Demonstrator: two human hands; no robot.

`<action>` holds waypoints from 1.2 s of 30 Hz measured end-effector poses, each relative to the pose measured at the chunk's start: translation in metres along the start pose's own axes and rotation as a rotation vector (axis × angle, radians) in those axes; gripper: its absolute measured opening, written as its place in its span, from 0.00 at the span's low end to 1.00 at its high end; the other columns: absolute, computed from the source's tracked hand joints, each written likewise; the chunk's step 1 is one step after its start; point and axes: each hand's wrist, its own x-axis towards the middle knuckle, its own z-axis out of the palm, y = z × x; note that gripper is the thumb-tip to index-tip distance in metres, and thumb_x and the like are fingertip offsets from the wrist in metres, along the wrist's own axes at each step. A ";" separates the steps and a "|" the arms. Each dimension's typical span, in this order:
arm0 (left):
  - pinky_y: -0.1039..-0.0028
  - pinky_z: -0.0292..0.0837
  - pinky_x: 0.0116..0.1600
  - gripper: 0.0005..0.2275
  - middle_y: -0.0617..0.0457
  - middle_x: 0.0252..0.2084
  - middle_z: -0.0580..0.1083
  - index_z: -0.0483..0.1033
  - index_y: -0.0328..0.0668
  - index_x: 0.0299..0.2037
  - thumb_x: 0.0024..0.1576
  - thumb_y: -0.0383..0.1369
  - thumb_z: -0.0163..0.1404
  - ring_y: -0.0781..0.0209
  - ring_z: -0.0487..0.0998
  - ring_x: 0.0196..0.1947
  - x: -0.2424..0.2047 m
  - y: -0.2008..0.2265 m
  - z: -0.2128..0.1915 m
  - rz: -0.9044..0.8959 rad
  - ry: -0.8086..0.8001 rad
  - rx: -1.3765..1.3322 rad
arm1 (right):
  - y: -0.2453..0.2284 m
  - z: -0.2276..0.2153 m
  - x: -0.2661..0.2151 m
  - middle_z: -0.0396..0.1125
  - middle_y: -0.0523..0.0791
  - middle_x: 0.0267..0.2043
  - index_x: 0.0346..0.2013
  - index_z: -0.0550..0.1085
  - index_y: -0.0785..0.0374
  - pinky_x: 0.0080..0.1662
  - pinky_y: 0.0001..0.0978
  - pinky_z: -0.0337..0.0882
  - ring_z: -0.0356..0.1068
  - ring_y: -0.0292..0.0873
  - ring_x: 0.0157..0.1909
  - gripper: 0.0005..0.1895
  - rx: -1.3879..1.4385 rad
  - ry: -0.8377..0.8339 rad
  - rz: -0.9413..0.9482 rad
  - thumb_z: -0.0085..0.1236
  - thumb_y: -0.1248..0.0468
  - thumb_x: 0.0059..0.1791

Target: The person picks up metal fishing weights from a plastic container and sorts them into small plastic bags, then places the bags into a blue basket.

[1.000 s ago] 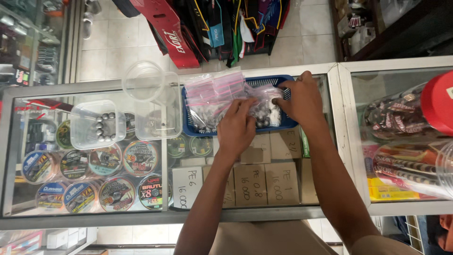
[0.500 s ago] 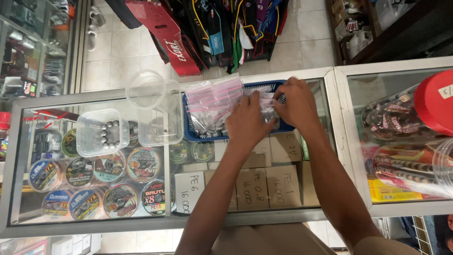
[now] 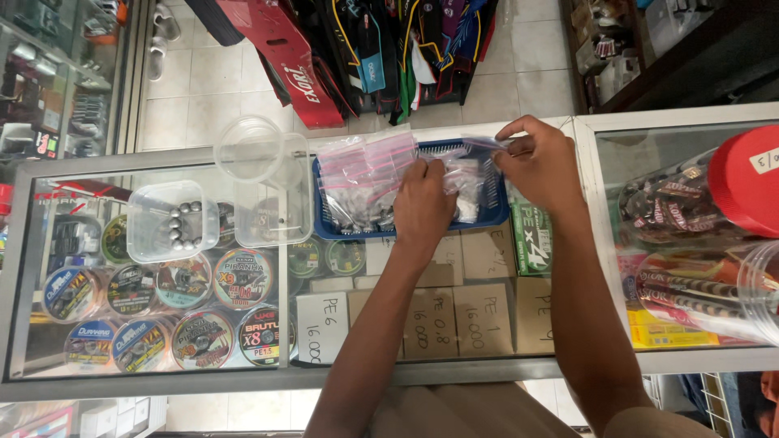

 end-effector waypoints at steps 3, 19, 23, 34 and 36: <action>0.55 0.76 0.35 0.18 0.50 0.33 0.66 0.68 0.41 0.37 0.39 0.34 0.61 0.43 0.74 0.36 0.003 0.002 -0.006 -0.066 -0.126 -0.035 | -0.002 -0.012 0.002 0.68 0.52 0.30 0.43 0.74 0.56 0.37 0.33 0.71 0.71 0.41 0.31 0.18 0.149 -0.050 0.072 0.57 0.72 0.39; 0.54 0.66 0.52 0.31 0.36 0.50 0.70 0.63 0.36 0.59 0.46 0.33 0.61 0.37 0.72 0.48 -0.027 -0.030 -0.144 0.013 -0.332 -0.828 | -0.060 -0.001 -0.047 0.71 0.53 0.31 0.37 0.70 0.67 0.29 0.28 0.73 0.73 0.42 0.30 0.15 0.542 -0.425 -0.058 0.62 0.75 0.38; 0.68 0.70 0.48 0.17 0.45 0.46 0.76 0.70 0.44 0.53 0.53 0.29 0.52 0.57 0.75 0.46 -0.048 -0.056 -0.154 -0.111 -0.409 -1.007 | -0.068 0.042 -0.055 0.70 0.48 0.31 0.40 0.70 0.65 0.29 0.24 0.74 0.73 0.36 0.29 0.19 0.548 -0.548 -0.036 0.65 0.74 0.36; 0.77 0.76 0.37 0.14 0.48 0.33 0.78 0.77 0.45 0.43 0.48 0.21 0.53 0.67 0.79 0.32 -0.095 -0.132 -0.194 -0.559 -0.165 -1.110 | -0.161 0.116 -0.077 0.72 0.49 0.28 0.33 0.74 0.64 0.32 0.28 0.74 0.73 0.38 0.28 0.10 0.384 -0.583 -0.156 0.63 0.72 0.39; 0.77 0.75 0.34 0.12 0.44 0.32 0.77 0.77 0.37 0.41 0.46 0.22 0.57 0.67 0.76 0.28 -0.101 -0.144 -0.203 -0.664 -0.063 -1.198 | -0.180 0.131 -0.083 0.73 0.52 0.30 0.33 0.77 0.63 0.41 0.37 0.74 0.75 0.46 0.37 0.10 0.205 -0.581 -0.232 0.61 0.69 0.37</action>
